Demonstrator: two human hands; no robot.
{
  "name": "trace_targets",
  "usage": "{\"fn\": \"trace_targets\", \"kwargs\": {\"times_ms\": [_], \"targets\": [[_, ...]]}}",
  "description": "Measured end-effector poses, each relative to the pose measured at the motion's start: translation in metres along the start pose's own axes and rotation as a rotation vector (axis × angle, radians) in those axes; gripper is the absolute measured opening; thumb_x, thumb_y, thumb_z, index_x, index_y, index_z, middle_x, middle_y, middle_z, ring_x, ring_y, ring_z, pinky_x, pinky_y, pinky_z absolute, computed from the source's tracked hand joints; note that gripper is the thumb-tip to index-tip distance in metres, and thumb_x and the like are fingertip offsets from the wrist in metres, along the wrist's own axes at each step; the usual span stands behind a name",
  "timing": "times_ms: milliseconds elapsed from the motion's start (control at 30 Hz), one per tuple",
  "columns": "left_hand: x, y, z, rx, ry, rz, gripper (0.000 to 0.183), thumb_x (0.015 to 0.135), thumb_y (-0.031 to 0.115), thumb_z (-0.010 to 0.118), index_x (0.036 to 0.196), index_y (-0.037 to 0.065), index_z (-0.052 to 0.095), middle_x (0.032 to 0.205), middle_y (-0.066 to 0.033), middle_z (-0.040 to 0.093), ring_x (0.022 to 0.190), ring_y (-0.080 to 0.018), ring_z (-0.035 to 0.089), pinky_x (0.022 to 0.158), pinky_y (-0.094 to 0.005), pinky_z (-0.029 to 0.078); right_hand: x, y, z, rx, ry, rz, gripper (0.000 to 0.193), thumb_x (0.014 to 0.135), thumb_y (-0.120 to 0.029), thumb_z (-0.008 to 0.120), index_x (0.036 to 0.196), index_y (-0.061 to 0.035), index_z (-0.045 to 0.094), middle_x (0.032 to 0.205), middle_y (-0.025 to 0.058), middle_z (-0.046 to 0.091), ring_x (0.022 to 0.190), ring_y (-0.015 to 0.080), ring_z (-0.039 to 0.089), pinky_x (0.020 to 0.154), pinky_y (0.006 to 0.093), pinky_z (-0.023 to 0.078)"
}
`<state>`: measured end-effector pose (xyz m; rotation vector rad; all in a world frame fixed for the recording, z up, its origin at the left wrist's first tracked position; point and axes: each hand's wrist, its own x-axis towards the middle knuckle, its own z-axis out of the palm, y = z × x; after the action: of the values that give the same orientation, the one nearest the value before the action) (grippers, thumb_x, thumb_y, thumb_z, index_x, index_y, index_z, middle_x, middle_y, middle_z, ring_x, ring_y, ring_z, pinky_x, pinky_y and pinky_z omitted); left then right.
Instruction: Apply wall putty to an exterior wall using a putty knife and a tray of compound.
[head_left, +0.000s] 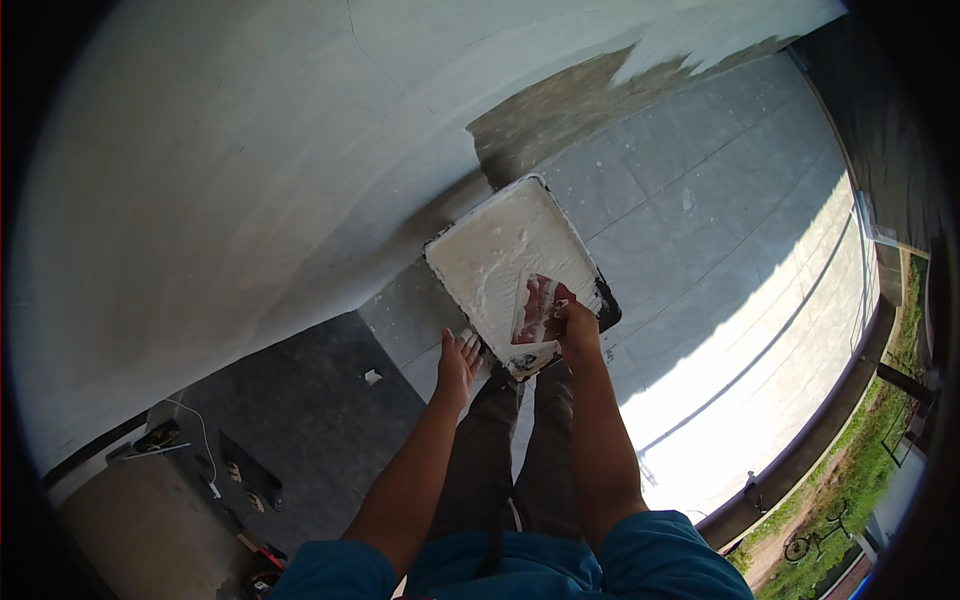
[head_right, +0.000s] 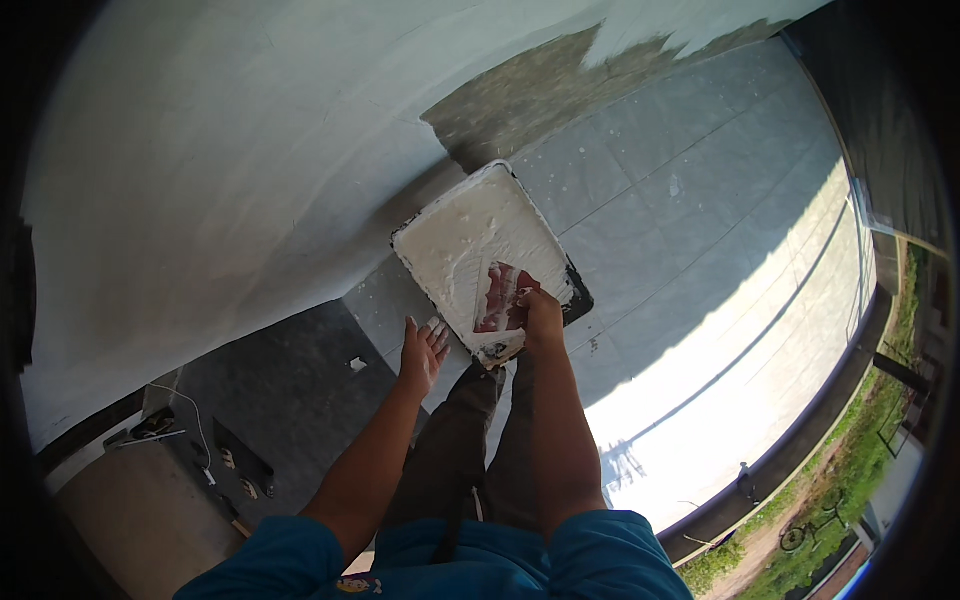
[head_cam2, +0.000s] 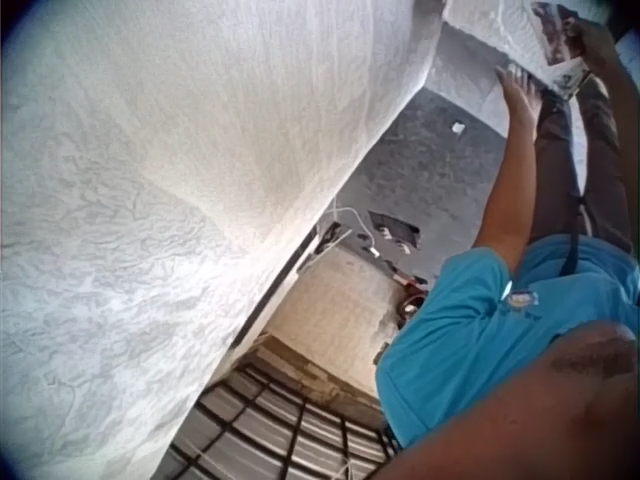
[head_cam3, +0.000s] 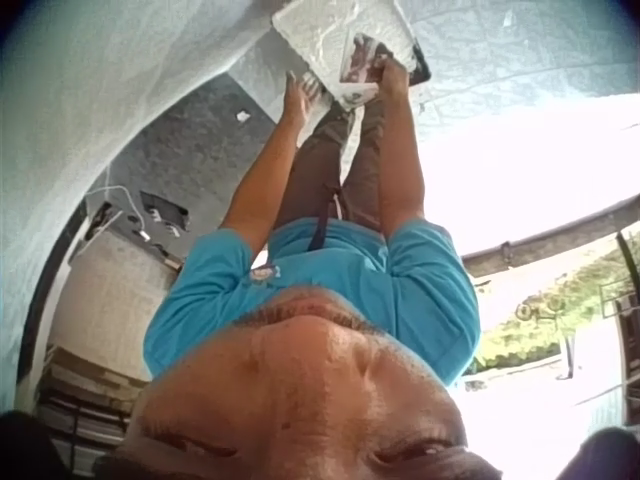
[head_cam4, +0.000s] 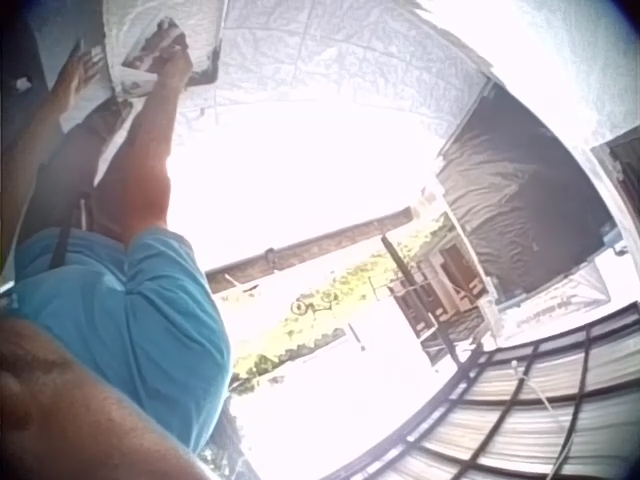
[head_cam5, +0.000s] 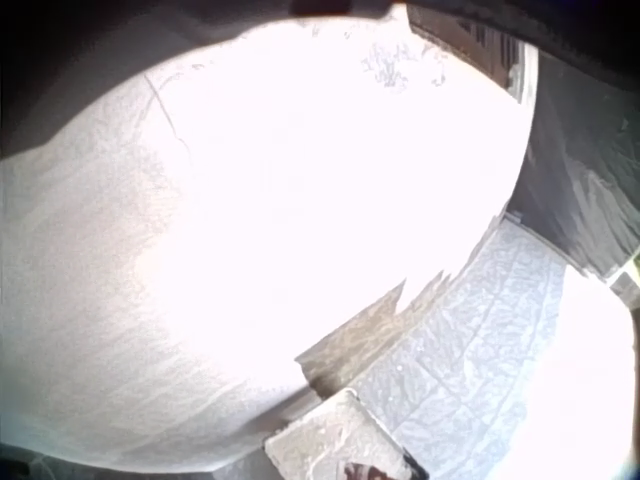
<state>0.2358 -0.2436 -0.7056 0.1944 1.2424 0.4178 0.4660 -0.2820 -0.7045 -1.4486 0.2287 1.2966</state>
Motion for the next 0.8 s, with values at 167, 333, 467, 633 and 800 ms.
{"fn": "trace_targets", "kwargs": {"times_ms": [167,333,467,633,800], "targets": [[0.009,0.005,-0.063,0.372,0.115,0.309,0.074,0.102,0.056,0.033,0.150,-0.001,0.031,0.155,-0.0185,0.035,0.143,-0.0311,0.034,0.117,-0.0386,0.025,-0.009,0.002,0.008,0.019,0.021,-0.018,0.017,0.077,-0.005,0.058,0.092,0.0006,0.064,0.081,0.0061,0.065,0.070,0.0174,0.063,0.065,0.0310,0.052],[-0.098,0.159,0.010,1.535,0.183,1.116,0.056,0.100,0.034,0.050,0.143,0.000,0.043,0.148,-0.0210,0.043,0.141,-0.0371,0.036,0.117,-0.0455,0.026,-0.047,-0.030,0.041,0.237,-0.132,-0.103,0.035,0.080,0.003,0.052,0.115,0.0082,0.055,0.101,0.0135,0.065,0.092,0.0269,0.068,0.087,0.0397,0.058],[-0.167,0.270,0.041,1.842,0.279,1.659,0.054,0.095,0.033,0.053,0.140,0.004,0.048,0.148,-0.0155,0.046,0.143,-0.0390,0.031,0.117,-0.0574,0.020,-0.065,-0.051,0.105,0.129,-0.187,-0.376,0.034,0.081,0.004,0.053,0.115,0.0059,0.060,0.101,0.0104,0.066,0.094,0.0206,0.066,0.090,0.0335,0.054],[-0.217,0.364,0.074,2.206,0.553,2.094,0.050,0.095,0.039,0.050,0.136,0.011,0.055,0.148,-0.0052,0.048,0.146,-0.0326,0.029,0.118,-0.0593,0.005,-0.070,-0.089,0.186,0.160,-0.241,-0.472,0.032,0.088,0.001,0.054,0.118,0.0051,0.064,0.099,0.0048,0.067,0.087,0.0117,0.061,0.080,0.0258,0.050],[-0.220,0.377,0.076,2.404,0.731,2.203,0.050,0.095,0.040,0.050,0.139,0.017,0.054,0.149,-0.0004,0.048,0.145,-0.0271,0.031,0.119,-0.0574,0.000,-0.072,-0.102,0.224,0.003,-0.041,-0.608,0.032,0.091,-0.005,0.056,0.121,-0.0044,0.067,0.088,0.0055,0.069,0.077,0.0081,0.059,0.071,0.0251,0.049]]}}
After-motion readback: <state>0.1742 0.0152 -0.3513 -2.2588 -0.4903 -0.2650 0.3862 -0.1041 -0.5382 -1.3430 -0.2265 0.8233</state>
